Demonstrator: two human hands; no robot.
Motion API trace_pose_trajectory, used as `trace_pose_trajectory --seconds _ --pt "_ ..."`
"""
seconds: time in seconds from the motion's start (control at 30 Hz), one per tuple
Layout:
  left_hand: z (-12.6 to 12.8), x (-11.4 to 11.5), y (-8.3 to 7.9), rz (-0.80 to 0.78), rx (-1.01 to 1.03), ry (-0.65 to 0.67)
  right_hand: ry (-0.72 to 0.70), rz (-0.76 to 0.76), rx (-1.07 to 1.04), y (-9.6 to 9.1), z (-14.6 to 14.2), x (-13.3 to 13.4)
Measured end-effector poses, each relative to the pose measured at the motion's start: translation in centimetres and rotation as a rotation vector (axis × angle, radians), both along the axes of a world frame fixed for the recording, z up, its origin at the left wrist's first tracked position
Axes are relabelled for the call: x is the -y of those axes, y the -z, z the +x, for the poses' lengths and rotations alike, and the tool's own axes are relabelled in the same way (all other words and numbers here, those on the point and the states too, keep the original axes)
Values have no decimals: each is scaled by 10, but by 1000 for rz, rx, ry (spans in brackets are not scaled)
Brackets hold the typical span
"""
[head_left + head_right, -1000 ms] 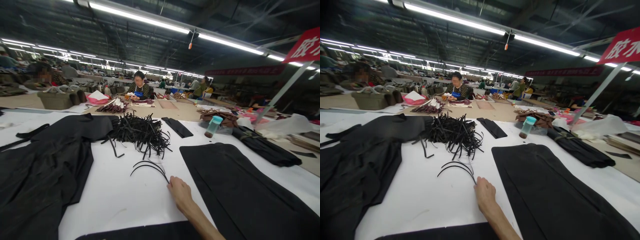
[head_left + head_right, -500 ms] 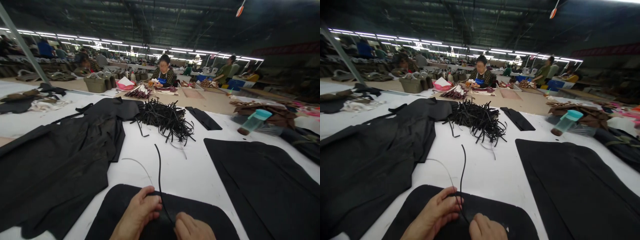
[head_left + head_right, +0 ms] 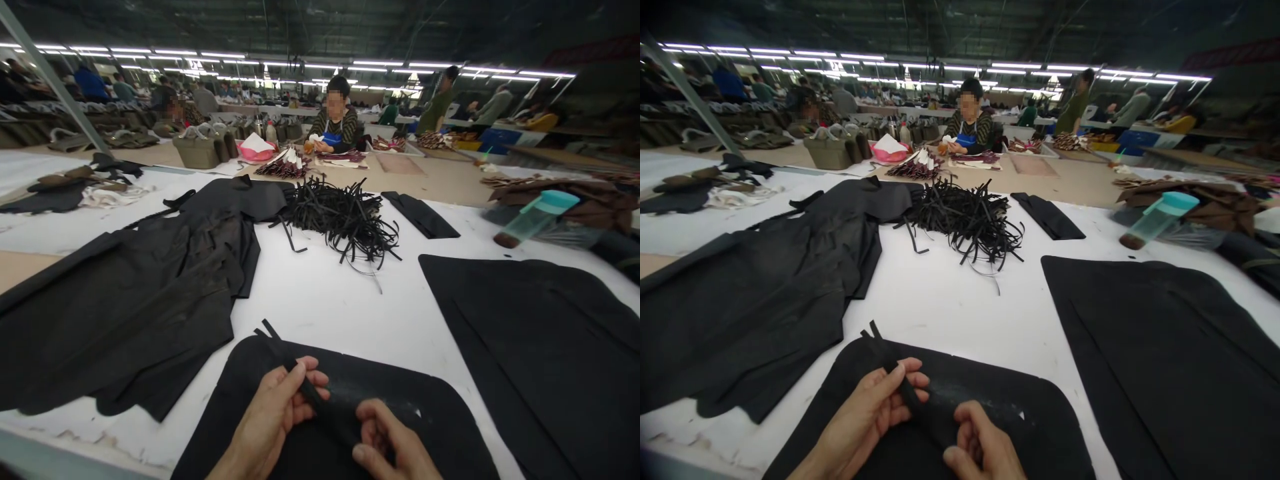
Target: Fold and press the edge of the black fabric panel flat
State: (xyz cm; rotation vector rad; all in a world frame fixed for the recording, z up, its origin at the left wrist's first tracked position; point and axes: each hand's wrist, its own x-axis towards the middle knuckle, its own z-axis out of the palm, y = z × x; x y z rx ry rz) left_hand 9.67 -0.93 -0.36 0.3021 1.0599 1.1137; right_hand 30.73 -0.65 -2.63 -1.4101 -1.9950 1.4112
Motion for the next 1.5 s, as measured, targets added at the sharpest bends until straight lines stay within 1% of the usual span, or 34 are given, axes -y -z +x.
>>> trace_pose_trajectory --seconds 0.03,0.1,0.17,0.2,0.33,0.4,0.5,0.57,0.63,0.7,0.73,0.77,0.83,0.93,0.97,1.03,1.07,1.1,1.13,1.17,1.23,1.3,1.4,1.5 --pt "0 0 0 -3 -18 11 24 -96 -57 -3 -4 0" --pt "2 1 0 -5 -72 29 66 -222 -162 -8 -13 -2" --pt "4 2 1 3 -125 35 94 -284 -222 -11 -22 -2" --pt "6 3 1 10 -141 35 104 -287 -230 -12 -26 -2" --pt "12 6 -2 47 -126 16 123 -188 -156 -16 -41 0" --pt "13 8 -4 60 -121 -5 128 -162 -120 -16 -45 1" --pt "7 11 -7 75 -107 -55 121 -134 -101 -17 -42 3" --pt "-7 14 -8 63 -98 -131 83 -140 -90 -16 -34 5" --pt "-28 21 -10 44 -152 -256 19 -116 -11 -16 -22 7" --pt "-50 30 -14 34 -287 -379 -58 -22 117 -16 -10 10" --pt "-60 36 -17 32 -365 -394 -99 39 171 -17 -6 11" --pt "-67 41 -20 32 -431 -374 -142 92 202 -18 -4 12" --pt "-72 52 -26 20 -516 -261 -230 157 200 -21 -5 14" --pt "-60 59 -33 45 -649 -57 -311 255 165 -27 -14 18" --pt "-53 59 -35 54 -694 23 -320 307 158 -29 -18 19" --pt "-43 55 -37 47 -741 275 -313 403 154 -33 -20 20" --pt "-40 51 -37 28 -755 407 -306 422 156 -35 -19 20" --pt "-39 48 -37 10 -770 507 -296 411 163 -36 -16 19" --pt "-40 46 -36 9 -801 558 -282 371 175 -38 -11 18" --pt "-42 44 -34 23 -844 564 -256 318 192 -39 -5 17" --pt "-49 42 -28 55 -910 485 -183 219 216 -38 9 15" --pt "-56 41 -23 76 -906 428 -85 168 232 -31 24 15" --pt "-63 39 -16 71 -861 412 44 114 257 -16 44 16" --pt "-66 35 -12 50 -870 447 125 60 256 -6 57 17"
